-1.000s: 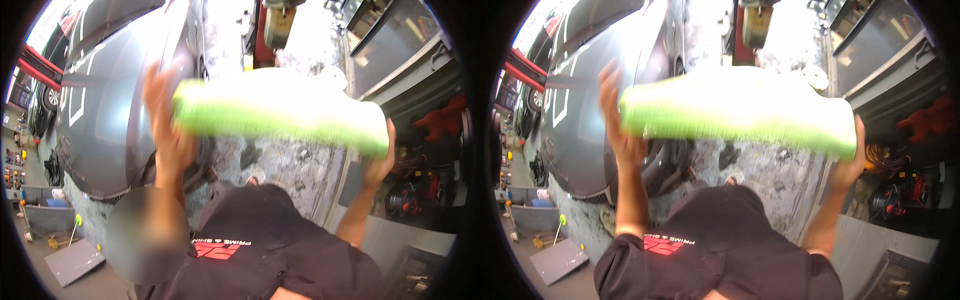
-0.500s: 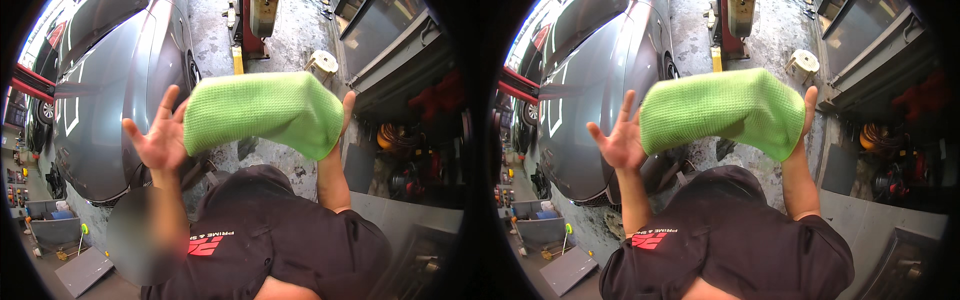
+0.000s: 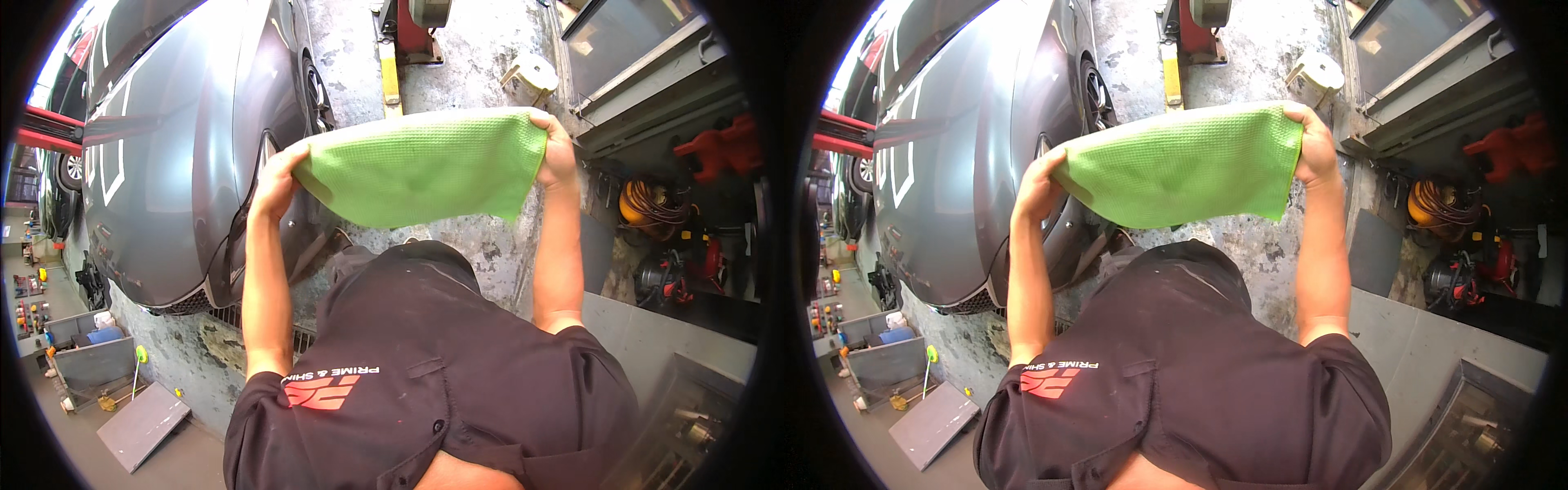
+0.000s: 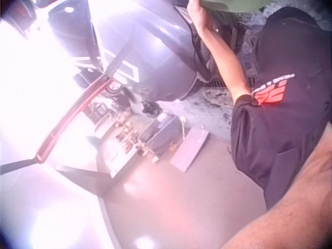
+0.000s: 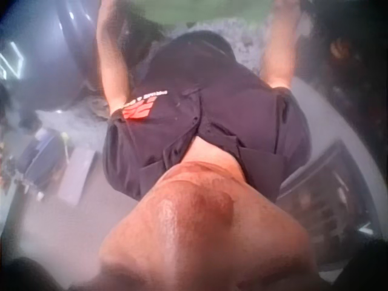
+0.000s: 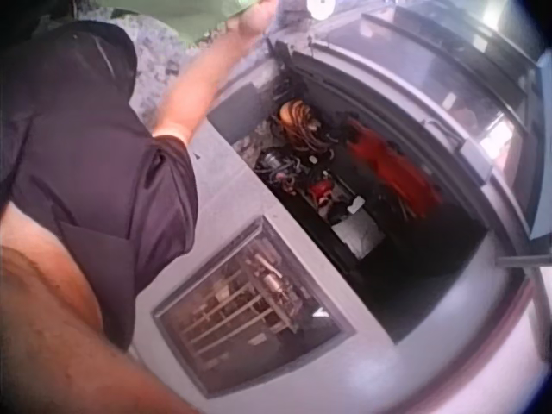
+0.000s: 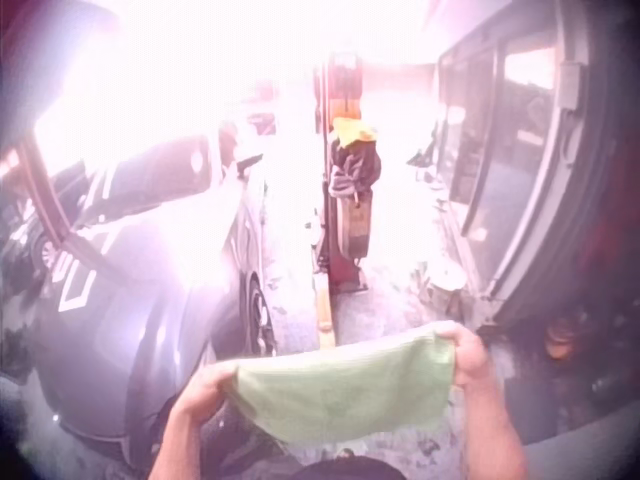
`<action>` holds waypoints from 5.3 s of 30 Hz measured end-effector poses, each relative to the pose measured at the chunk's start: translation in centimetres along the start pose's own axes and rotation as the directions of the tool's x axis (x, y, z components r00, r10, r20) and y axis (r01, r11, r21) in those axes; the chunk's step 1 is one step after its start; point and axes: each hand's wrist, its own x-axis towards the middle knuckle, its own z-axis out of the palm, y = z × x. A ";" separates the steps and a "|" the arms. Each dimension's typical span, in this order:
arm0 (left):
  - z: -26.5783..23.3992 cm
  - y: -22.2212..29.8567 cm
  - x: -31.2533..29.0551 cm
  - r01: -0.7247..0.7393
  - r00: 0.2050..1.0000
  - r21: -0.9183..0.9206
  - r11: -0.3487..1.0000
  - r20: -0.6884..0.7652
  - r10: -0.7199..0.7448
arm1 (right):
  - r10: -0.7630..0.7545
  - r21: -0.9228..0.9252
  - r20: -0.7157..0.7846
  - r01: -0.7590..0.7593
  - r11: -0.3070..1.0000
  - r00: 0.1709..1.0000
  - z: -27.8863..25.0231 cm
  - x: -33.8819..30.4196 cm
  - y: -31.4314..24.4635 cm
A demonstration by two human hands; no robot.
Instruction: The person wipes the hood of a dark gray car using a green microfiber cloth. They move methodically across the hood surface, folding the cloth occasionally and continuing to wipe different sections of the hood.
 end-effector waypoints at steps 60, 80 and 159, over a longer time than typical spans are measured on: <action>16.8 0.8 14.7 -0.469 0.627 0.270 0.841 -0.569 0.532 | -0.264 -0.677 0.137 0.285 0.679 0.955 6.3 13.8 14.6; 1.7 -4.1 3.2 -0.011 0.930 -0.470 0.883 -0.330 -0.164 | 0.456 -0.140 0.078 -0.443 0.886 0.887 1.3 12.1 28.6; -47.8 -32.5 -53.5 0.339 0.113 -0.812 0.475 -0.466 -0.877 | -0.449 -0.964 0.206 0.101 -0.247 0.869 34.0 38.3 70.8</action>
